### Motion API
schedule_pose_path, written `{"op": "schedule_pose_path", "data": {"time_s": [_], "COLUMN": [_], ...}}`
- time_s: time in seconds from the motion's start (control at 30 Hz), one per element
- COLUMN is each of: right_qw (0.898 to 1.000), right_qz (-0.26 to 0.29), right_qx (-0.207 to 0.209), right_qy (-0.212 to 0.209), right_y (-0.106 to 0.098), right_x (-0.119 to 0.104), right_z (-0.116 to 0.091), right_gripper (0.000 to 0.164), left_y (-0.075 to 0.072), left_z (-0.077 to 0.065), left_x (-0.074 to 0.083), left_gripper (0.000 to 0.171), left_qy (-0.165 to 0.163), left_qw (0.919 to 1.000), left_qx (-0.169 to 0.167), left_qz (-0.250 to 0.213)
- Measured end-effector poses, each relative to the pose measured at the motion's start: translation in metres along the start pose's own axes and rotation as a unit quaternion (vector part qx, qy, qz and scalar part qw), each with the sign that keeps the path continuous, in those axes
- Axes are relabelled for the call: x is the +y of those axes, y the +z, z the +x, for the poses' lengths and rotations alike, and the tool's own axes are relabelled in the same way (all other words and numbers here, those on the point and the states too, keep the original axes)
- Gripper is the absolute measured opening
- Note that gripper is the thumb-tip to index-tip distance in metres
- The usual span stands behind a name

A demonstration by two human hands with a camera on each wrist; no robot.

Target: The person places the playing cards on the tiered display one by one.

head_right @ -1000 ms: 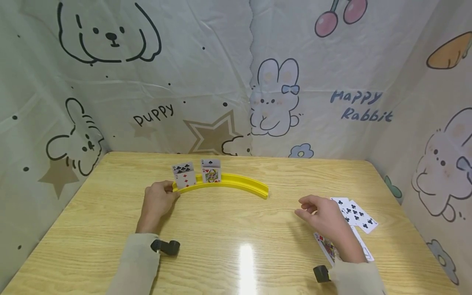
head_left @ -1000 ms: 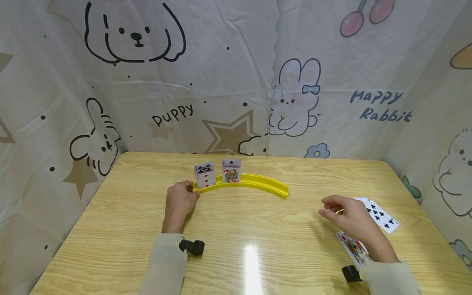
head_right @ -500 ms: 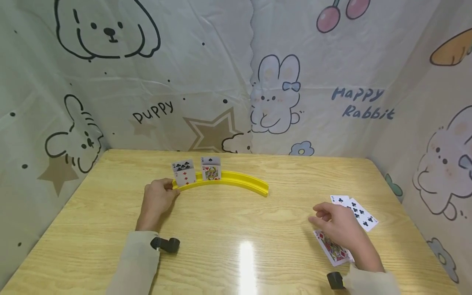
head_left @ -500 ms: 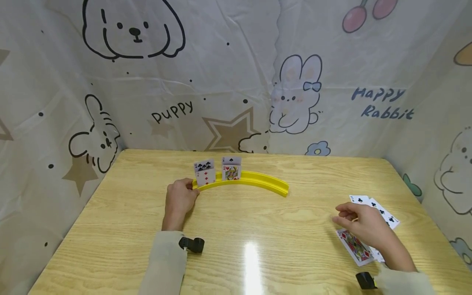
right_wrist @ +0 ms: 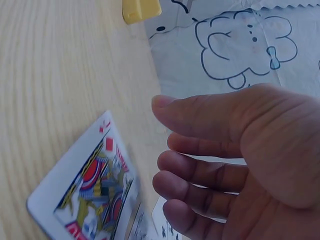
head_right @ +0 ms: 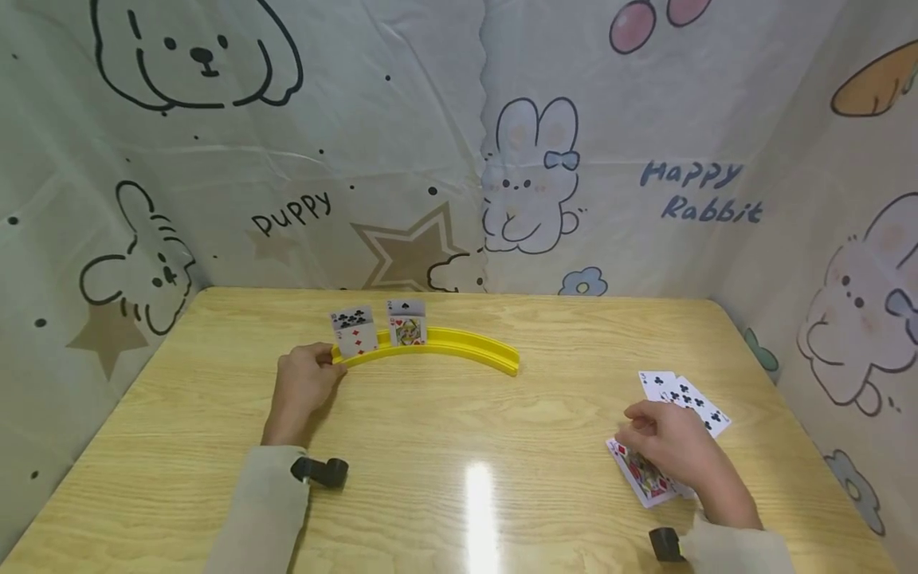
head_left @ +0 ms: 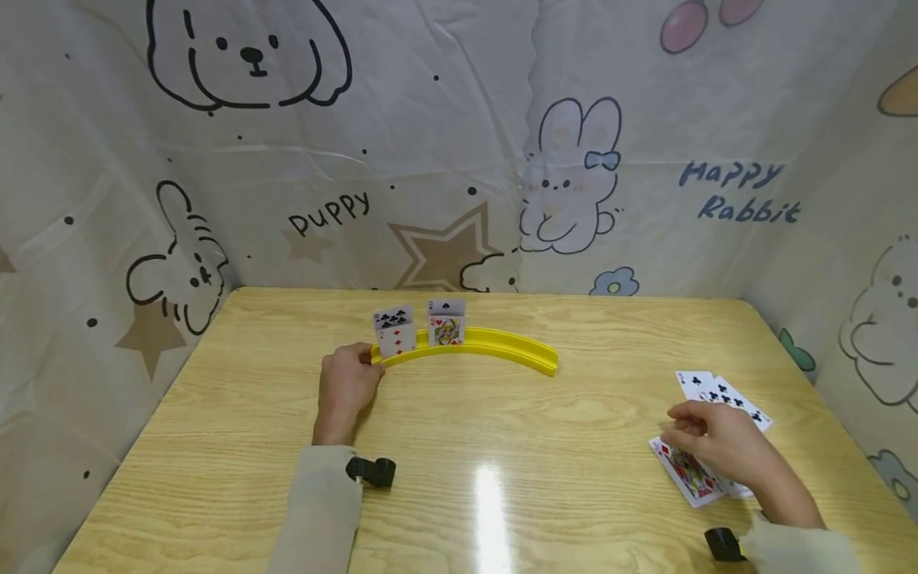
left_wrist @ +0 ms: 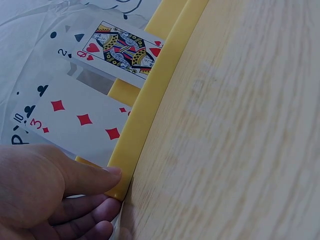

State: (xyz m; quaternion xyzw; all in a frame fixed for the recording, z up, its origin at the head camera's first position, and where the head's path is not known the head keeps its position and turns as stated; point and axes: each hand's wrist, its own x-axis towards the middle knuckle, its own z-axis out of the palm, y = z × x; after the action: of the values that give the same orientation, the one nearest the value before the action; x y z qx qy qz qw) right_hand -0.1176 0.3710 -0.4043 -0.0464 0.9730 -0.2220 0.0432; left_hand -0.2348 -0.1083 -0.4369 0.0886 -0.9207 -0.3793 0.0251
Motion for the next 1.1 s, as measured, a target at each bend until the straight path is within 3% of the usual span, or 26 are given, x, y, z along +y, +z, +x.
{"op": "schedule_pose_path", "data": {"time_s": [0.3, 0.67, 1.1], "right_qw": [0.999, 0.999, 0.998], "right_qz": [-0.02, -0.03, -0.025], "right_qx": [-0.022, -0.015, -0.015], "right_qy": [0.036, 0.044, 0.063], "right_y": [0.005, 0.007, 0.01], "right_x": [0.012, 0.02, 0.021], "right_z": [-0.002, 0.0, 0.001], "right_gripper": [0.045, 0.048, 0.038], "left_y": [0.001, 0.002, 0.003], "left_z": [0.001, 0.002, 0.001], "left_x": [-0.001, 0.0, 0.001], "left_gripper": [0.04, 0.042, 0.042], "left_qy": [0.0, -0.02, -0.018], "left_qw": [1.0, 0.9998, 0.9998], "left_qx": [0.002, 0.0, 0.003], "left_qz": [-0.003, -0.008, -0.008]}}
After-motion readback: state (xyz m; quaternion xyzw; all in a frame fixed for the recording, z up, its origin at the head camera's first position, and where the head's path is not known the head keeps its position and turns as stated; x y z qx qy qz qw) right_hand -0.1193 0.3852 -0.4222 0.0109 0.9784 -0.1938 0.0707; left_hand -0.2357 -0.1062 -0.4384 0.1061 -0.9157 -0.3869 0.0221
